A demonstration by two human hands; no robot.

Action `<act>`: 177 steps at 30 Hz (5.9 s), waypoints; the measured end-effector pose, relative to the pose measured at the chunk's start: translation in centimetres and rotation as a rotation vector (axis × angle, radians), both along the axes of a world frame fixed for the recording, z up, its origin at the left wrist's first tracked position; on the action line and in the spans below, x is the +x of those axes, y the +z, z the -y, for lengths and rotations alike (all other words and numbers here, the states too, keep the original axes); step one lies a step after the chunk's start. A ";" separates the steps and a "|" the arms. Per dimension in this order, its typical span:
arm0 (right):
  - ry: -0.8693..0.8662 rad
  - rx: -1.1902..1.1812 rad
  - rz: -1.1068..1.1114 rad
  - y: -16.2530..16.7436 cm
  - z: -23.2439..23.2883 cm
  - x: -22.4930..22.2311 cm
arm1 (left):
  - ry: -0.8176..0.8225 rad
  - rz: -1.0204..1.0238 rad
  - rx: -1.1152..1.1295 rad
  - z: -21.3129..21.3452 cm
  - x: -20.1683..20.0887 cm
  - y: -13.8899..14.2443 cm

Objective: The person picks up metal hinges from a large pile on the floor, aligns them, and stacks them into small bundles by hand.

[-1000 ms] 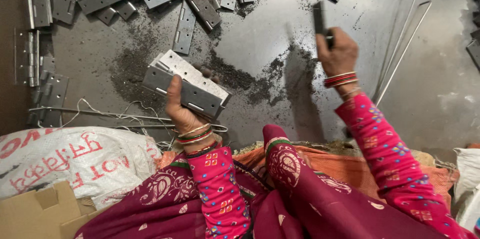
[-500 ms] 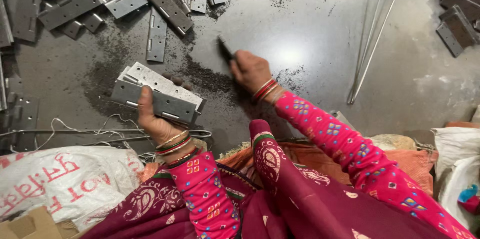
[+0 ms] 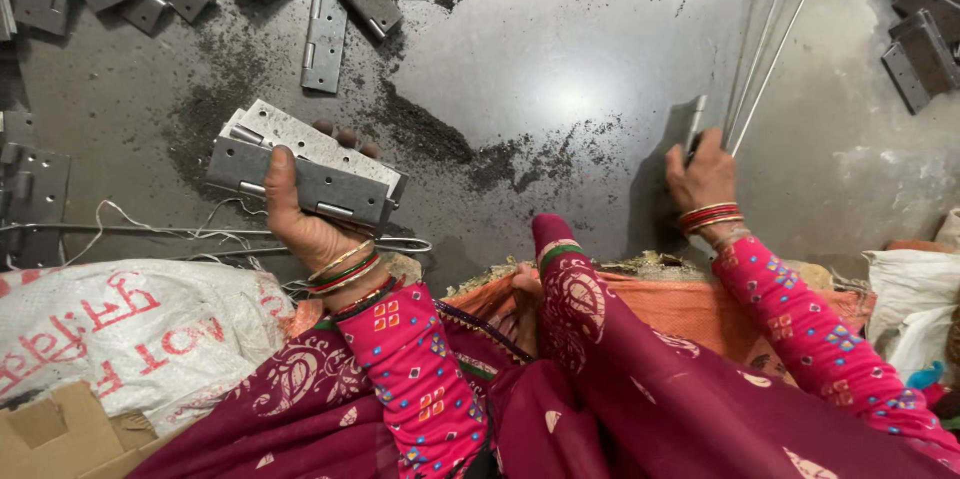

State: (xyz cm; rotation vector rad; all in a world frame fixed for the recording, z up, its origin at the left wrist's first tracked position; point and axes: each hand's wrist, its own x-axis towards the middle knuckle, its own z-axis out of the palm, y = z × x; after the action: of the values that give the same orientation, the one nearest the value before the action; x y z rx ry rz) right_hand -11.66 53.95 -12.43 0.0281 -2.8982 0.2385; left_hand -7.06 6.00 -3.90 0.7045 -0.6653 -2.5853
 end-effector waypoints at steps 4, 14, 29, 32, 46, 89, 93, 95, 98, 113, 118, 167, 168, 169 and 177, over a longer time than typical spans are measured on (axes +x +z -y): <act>0.145 -0.249 0.159 -3.1 9.7 0.3 | -0.021 -0.020 0.007 -0.3 -0.3 -0.2; 0.817 -0.117 0.251 3.3 17.0 -2.7 | 0.040 0.027 -0.060 0.4 0.2 -0.6; 1.272 0.305 0.258 0.8 22.3 -6.2 | 0.071 0.014 -0.015 0.6 0.5 -0.3; 1.293 0.203 0.019 -0.1 29.5 -8.0 | 0.079 -0.010 0.009 0.7 0.6 -0.6; 0.476 -0.480 0.104 -2.3 25.6 -7.7 | 0.083 -0.028 0.092 0.4 0.6 -1.0; 0.578 -0.569 0.338 4.9 21.8 -6.2 | -0.089 0.017 0.070 -1.3 -0.7 -3.7; 0.731 -0.683 0.039 5.0 21.5 -5.1 | -0.085 0.034 0.028 -1.3 -0.6 -3.9; 0.784 -0.629 -0.021 4.1 21.6 -5.4 | -0.093 0.040 0.033 -1.2 -0.7 -4.0; 0.754 -0.555 -0.028 2.6 21.6 -6.3 | -0.113 0.019 0.068 -1.2 -0.9 -4.2; 0.623 -0.951 0.448 10.5 25.6 -4.2 | -0.258 -0.005 0.150 -4.6 -2.1 -4.9; 0.799 -0.357 0.212 10.7 26.9 -1.1 | -0.260 -0.009 0.021 -5.9 -2.3 -5.6; 0.663 -0.901 0.439 7.1 12.7 -3.8 | -0.556 -0.150 -1.437 -14.7 -2.8 -0.2; 0.627 -0.955 0.454 8.5 12.1 -3.1 | -0.550 -0.177 -1.442 -14.7 -2.2 0.8; 0.621 -0.941 0.403 9.6 11.6 -2.4 | -0.541 -0.209 -1.449 -14.6 -1.9 1.7; 0.762 -0.956 0.282 3.8 11.7 -1.9 | -0.696 -0.303 -1.391 -15.9 -3.7 -0.9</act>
State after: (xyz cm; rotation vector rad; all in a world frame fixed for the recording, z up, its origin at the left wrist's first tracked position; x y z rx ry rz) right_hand -13.60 42.27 -8.65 0.9741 -2.5408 1.8029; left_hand -10.81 21.94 -4.81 -0.4342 -2.4395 -1.8180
